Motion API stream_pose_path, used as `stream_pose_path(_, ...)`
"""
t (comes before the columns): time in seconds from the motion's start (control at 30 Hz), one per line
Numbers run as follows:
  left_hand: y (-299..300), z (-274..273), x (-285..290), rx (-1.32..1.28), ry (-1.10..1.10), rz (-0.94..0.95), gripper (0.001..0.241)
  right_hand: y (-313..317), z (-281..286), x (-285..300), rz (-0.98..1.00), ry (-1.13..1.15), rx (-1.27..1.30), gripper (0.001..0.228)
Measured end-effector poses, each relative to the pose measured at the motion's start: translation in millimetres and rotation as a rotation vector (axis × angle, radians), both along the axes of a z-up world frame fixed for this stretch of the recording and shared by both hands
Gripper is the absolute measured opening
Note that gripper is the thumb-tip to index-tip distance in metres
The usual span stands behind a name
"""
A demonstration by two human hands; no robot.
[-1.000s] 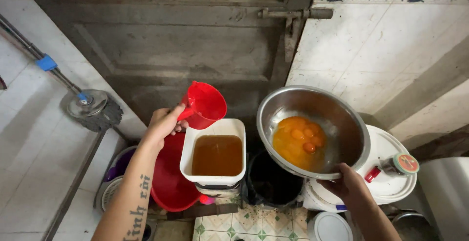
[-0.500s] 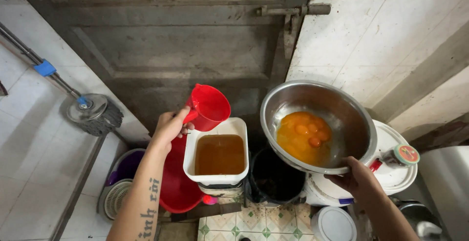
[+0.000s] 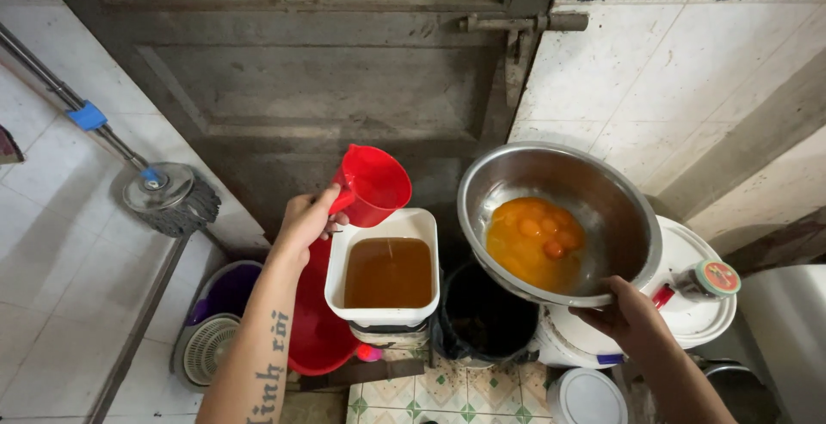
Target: Gathering and measuring ingredients including flour, sugar, and eggs for baking.
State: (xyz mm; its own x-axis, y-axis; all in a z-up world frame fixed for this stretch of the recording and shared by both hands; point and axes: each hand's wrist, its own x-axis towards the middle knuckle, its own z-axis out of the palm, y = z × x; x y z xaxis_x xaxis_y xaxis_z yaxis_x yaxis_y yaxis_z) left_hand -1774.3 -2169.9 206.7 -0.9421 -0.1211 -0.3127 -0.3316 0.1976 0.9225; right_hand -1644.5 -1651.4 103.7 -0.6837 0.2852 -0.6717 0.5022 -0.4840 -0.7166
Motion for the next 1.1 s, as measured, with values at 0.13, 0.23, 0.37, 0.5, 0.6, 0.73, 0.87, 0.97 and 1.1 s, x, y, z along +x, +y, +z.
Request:
stream_pose_path(0.13, 2, 2, 3, 0.033, -0.005, 0.019, 0.044, -12, 15, 3, -0.001, -0.009, 0.003, 0.031)
stream_pose_path(0.23, 2, 7, 5, 0.059, -0.035, 0.057, 0.043, -13, 16, 0, -0.016, -0.027, -0.01, 0.028)
stream_pose_path(0.37, -6, 19, 8, 0.105, -0.008, 0.076, 0.042, -12, 13, -1, -0.02, -0.006, -0.027, 0.026)
stream_pose_path(0.5, -11, 34, 17, 0.175, 0.106, 0.077, 0.041, -11, 11, 0, -0.01, -0.027, 0.001, 0.026)
stream_pose_path(0.6, -12, 10, 17, 0.236, 0.129, 0.082, 0.04, -17, 19, 1, -0.009, -0.005, -0.015, 0.024)
stream_pose_path(0.73, -6, -61, 5, 0.352, 0.028, 0.133, 0.033, -25, 27, 1, -0.019, -0.014, -0.001, 0.024)
stream_pose_path(0.87, -7, -70, 12, 0.388, -0.074, 0.171, 0.029, -10, 4, -3, -0.017, 0.0, -0.013, 0.024)
stream_pose_path(0.97, -13, -46, 20, 0.399, -0.096, 0.176, 0.029, -5, -3, 0, 0.0, -0.008, -0.024, 0.025)
stream_pose_path(1.1, -25, -8, 33, 0.408, 0.023, 0.122, 0.035, -4, -7, 5, 0.009, -0.028, 0.025, 0.027)
